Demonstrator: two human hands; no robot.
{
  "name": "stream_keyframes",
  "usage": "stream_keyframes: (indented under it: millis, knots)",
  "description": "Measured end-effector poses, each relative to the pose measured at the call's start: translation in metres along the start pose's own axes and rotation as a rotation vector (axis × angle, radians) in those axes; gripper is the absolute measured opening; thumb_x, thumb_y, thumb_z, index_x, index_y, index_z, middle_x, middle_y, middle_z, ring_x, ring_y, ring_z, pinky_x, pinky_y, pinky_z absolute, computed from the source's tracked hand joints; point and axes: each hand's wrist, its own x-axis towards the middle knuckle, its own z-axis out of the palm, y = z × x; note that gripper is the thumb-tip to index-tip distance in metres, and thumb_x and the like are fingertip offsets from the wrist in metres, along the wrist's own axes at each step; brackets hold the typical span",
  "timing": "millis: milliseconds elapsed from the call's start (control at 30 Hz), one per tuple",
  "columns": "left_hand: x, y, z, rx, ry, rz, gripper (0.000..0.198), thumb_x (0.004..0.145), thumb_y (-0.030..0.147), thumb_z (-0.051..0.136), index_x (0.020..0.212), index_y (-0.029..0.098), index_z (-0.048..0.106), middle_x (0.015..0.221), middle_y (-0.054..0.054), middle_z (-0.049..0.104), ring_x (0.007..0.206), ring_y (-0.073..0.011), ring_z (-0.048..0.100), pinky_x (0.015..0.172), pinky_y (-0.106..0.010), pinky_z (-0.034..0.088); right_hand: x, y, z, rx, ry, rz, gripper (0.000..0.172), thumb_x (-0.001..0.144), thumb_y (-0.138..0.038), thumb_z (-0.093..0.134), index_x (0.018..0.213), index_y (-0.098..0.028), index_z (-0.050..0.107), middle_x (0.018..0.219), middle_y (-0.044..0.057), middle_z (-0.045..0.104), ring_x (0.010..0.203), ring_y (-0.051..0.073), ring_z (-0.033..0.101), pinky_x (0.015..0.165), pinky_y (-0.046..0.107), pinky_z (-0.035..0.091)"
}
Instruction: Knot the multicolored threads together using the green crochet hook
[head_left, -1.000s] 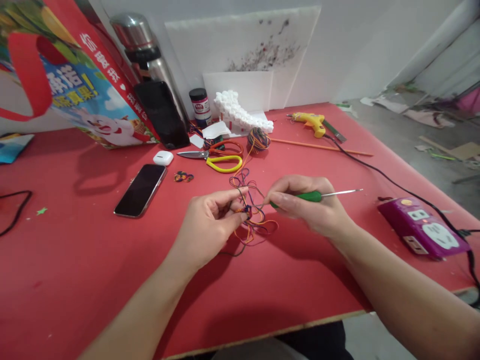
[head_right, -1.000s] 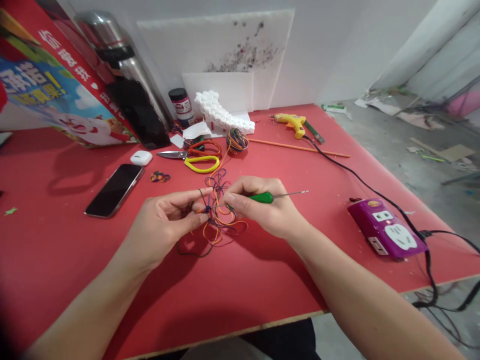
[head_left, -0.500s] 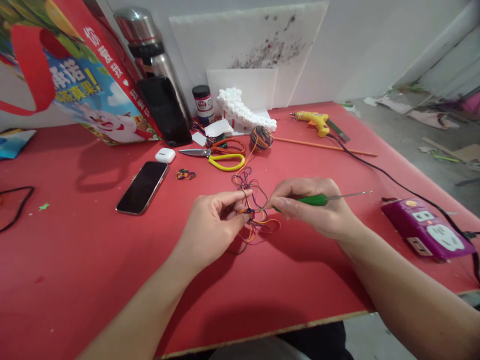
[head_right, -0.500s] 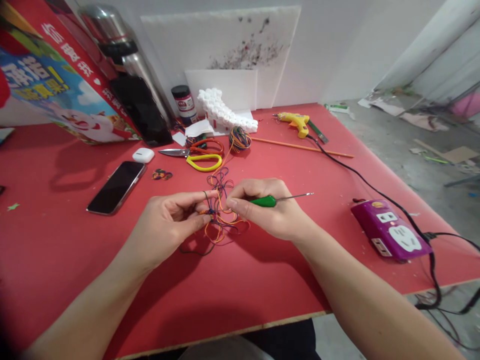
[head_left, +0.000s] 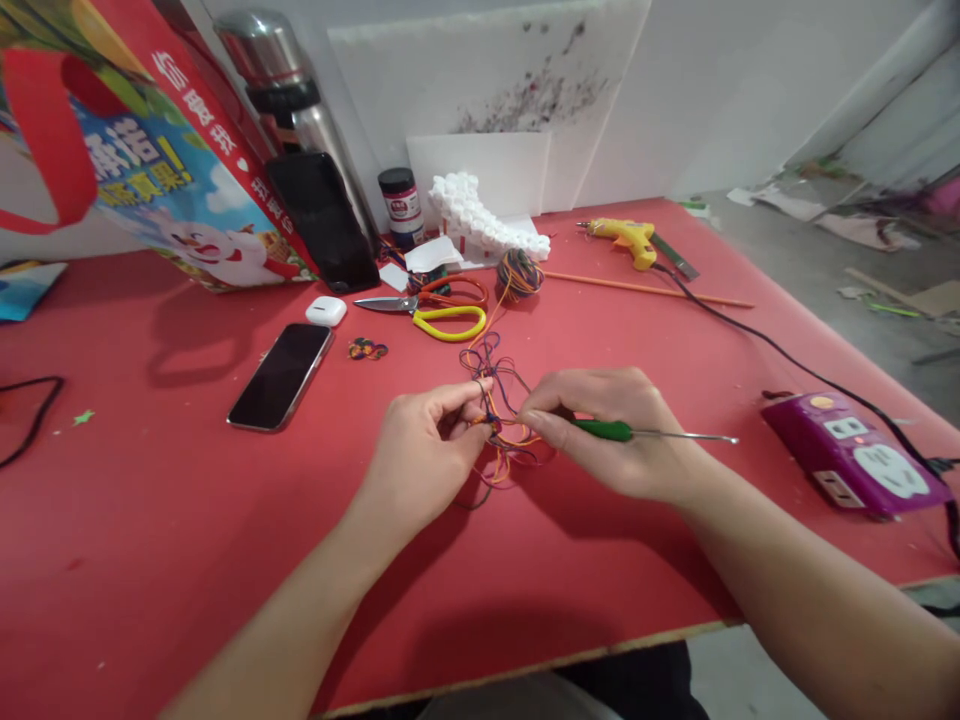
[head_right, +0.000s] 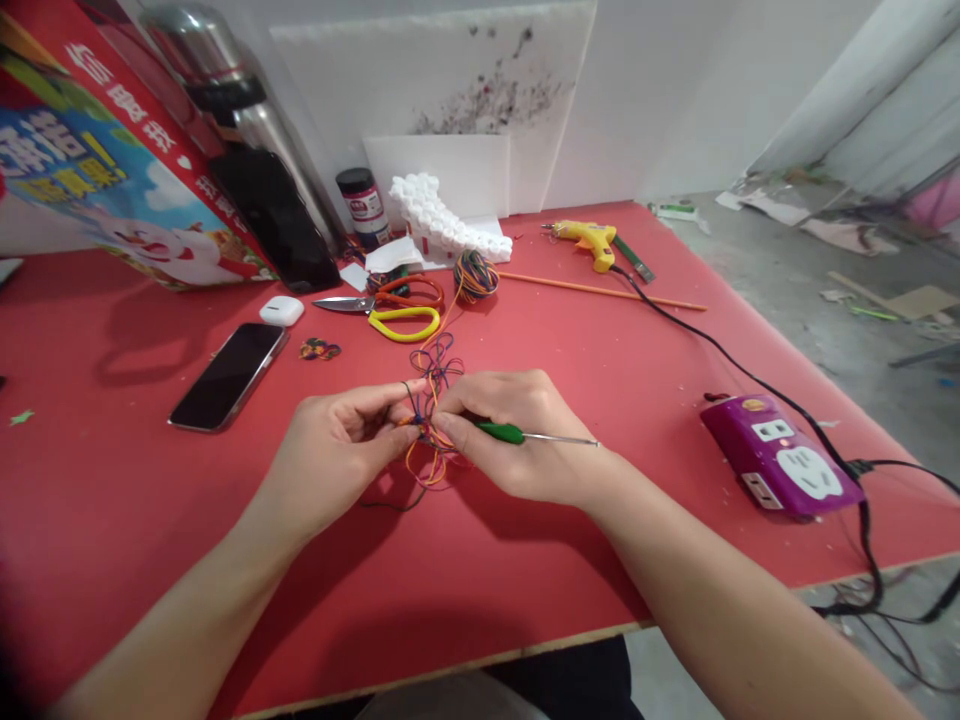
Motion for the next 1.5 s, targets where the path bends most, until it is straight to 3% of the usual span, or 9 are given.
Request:
stream_keyframes:
  millis: [167,367,533,700,833,933,1200,1367,1500]
  knots:
    - [0.006,0.005,-0.002,-0.307,0.063,-0.090,0.040,0.063,0.008,0.085,0.103,0.016,0.087,0.067,0.004,0.064,0.062,-0.0064,0.057,0.060,-0.017,0.049,-0.004,0.000,0.013,-0.152,0.075,-0.175,0.014,0.104,-0.013,0.058,0.094,-0.017,0.067,0.076,0.003,0.070,0.063,0.012,0.062,0.061,0.023,0.049]
    - [0.008,0.014,-0.004,-0.693,0.029,-0.388,0.037,0.061,-0.004,0.080,0.094,0.011,0.086,0.070,-0.005,0.075,0.059,-0.0095,0.067,0.058,-0.016,0.054,-0.006,0.010,0.028,-0.361,0.121,-0.404,0.011,0.107,-0.018,0.056,0.116,-0.014,0.062,0.090,0.010,0.074,0.076,0.019,0.067,0.066,0.029,0.057]
    - [0.003,0.017,0.001,-0.828,0.027,-0.417,0.030,0.067,-0.006,0.074,0.090,0.009,0.085,0.071,-0.006,0.076,0.059,-0.0097,0.068,0.057,-0.016,0.056,-0.006,0.015,0.037,-0.519,0.176,-0.501,0.015,0.107,-0.013,0.052,0.120,-0.013,0.060,0.088,0.009,0.071,0.075,0.021,0.064,0.068,0.033,0.058]
    - [-0.003,0.014,0.006,-0.865,0.060,-0.293,0.036,0.064,-0.001,0.082,0.098,0.011,0.087,0.072,-0.002,0.073,0.062,-0.0084,0.067,0.061,-0.016,0.056,-0.006,0.008,0.044,-0.631,0.228,-0.499,0.018,0.104,-0.011,0.054,0.121,-0.012,0.059,0.091,0.012,0.073,0.077,0.024,0.066,0.068,0.037,0.058]
    - [-0.004,0.007,0.012,-0.776,0.128,-0.064,0.039,0.060,0.008,0.089,0.098,0.017,0.088,0.071,0.004,0.066,0.060,-0.0044,0.061,0.061,-0.014,0.053,-0.007,0.003,0.051,-0.675,0.267,-0.407,0.019,0.105,-0.012,0.053,0.124,-0.012,0.057,0.092,0.012,0.074,0.074,0.024,0.066,0.064,0.037,0.055]
    - [-0.003,0.003,0.014,-0.621,0.171,0.040,0.041,0.067,0.011,0.087,0.106,0.023,0.088,0.077,0.005,0.066,0.066,-0.0044,0.060,0.064,-0.014,0.052,-0.008,0.001,0.052,-0.624,0.278,-0.364,0.017,0.106,-0.013,0.054,0.123,-0.013,0.057,0.090,0.011,0.073,0.073,0.023,0.065,0.064,0.035,0.056]
    - [-0.005,-0.001,0.007,-0.215,0.150,0.242,0.038,0.084,0.010,0.070,0.115,0.026,0.086,0.084,0.001,0.067,0.078,-0.0105,0.062,0.075,-0.023,0.051,-0.010,-0.001,0.047,-0.478,0.267,-0.330,0.015,0.105,-0.012,0.056,0.120,-0.013,0.057,0.086,0.011,0.071,0.071,0.022,0.066,0.062,0.032,0.057]
    - [-0.004,-0.001,0.004,-0.074,0.147,0.358,0.041,0.088,0.008,0.066,0.119,0.027,0.085,0.083,0.001,0.062,0.078,-0.0119,0.061,0.073,-0.023,0.050,-0.010,-0.003,0.045,-0.406,0.255,-0.318,0.015,0.103,-0.011,0.057,0.118,-0.014,0.060,0.087,0.011,0.071,0.072,0.021,0.066,0.063,0.031,0.057]
    - [-0.004,0.004,0.003,-0.046,0.157,0.370,0.039,0.088,0.006,0.065,0.115,0.026,0.086,0.082,0.001,0.063,0.075,-0.0128,0.060,0.070,-0.024,0.049,-0.009,-0.007,0.042,-0.359,0.248,-0.304,0.016,0.102,-0.010,0.058,0.117,-0.013,0.062,0.087,0.011,0.072,0.073,0.021,0.068,0.063,0.030,0.057]
